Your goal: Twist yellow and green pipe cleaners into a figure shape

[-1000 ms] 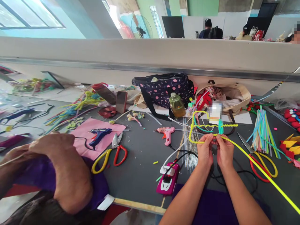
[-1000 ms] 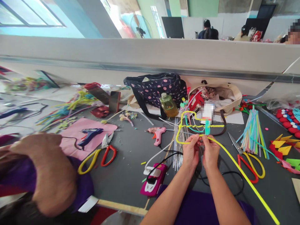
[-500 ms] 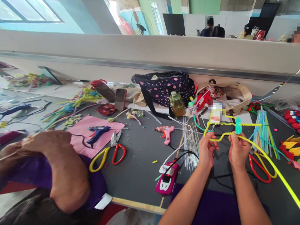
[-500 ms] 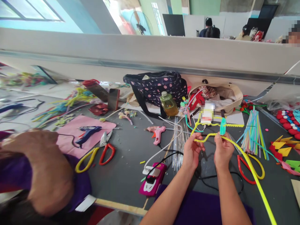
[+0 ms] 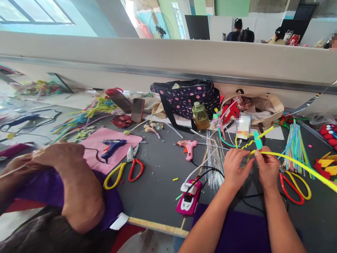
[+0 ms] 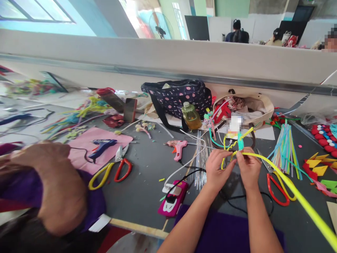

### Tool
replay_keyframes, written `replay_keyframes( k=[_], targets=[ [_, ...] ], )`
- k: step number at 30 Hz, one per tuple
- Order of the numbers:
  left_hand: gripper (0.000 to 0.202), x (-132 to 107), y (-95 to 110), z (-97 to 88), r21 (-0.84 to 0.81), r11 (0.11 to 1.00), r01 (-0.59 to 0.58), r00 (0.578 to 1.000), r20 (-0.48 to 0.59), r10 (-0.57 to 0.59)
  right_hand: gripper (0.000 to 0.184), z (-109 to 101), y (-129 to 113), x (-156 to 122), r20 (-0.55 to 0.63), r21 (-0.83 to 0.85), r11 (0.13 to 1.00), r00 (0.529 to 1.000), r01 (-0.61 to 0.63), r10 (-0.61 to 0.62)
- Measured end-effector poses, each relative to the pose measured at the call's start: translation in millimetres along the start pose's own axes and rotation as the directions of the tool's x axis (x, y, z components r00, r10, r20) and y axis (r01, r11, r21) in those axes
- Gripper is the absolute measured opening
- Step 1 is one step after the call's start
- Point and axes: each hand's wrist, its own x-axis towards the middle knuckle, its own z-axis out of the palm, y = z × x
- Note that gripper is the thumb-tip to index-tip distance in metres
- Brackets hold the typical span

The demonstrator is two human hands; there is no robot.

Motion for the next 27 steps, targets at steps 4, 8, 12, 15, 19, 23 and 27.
replay_keyframes(
  k=[4,8,12,15,19,23,27],
  targets=[
    [0.005,-4,-7,2.1,0.133,0.990,-0.043,0.999,-0.017,0.045,0.010,5,1,-3,0.046,0.011,1.000,0.999,-0.015,0.014],
    [0.012,-4,-9,1.4,0.040,0.999,0.037,0.999,-0.033,-0.035,0.009,6,3,-3,0.119,0.021,0.999,0.992,-0.035,0.032],
    [0.014,1,-4,-2.3,-0.159,0.974,0.160,0.987,0.037,-0.156,0.008,1,1,0,0.148,0.020,1.000,0.989,-0.002,-0.001],
    [0.016,4,-2,-5.8,-0.288,0.923,0.254,0.967,0.111,-0.231,0.009,-2,1,1,0.157,0.019,1.000,0.988,0.013,-0.016],
    [0.020,4,-3,-6.8,-0.385,0.844,0.374,0.925,0.226,-0.306,0.008,-3,7,2,0.176,0.068,0.998,0.984,0.007,-0.018],
    [0.021,4,-7,-4.3,-0.382,0.817,0.433,0.900,0.239,-0.365,0.006,-5,11,4,0.202,0.080,0.997,0.979,0.002,-0.018],
    [0.022,5,-8,-5.1,-0.371,0.842,0.393,0.917,0.223,-0.330,0.007,-8,8,5,0.277,0.047,0.999,0.961,0.003,-0.016]
  ],
)
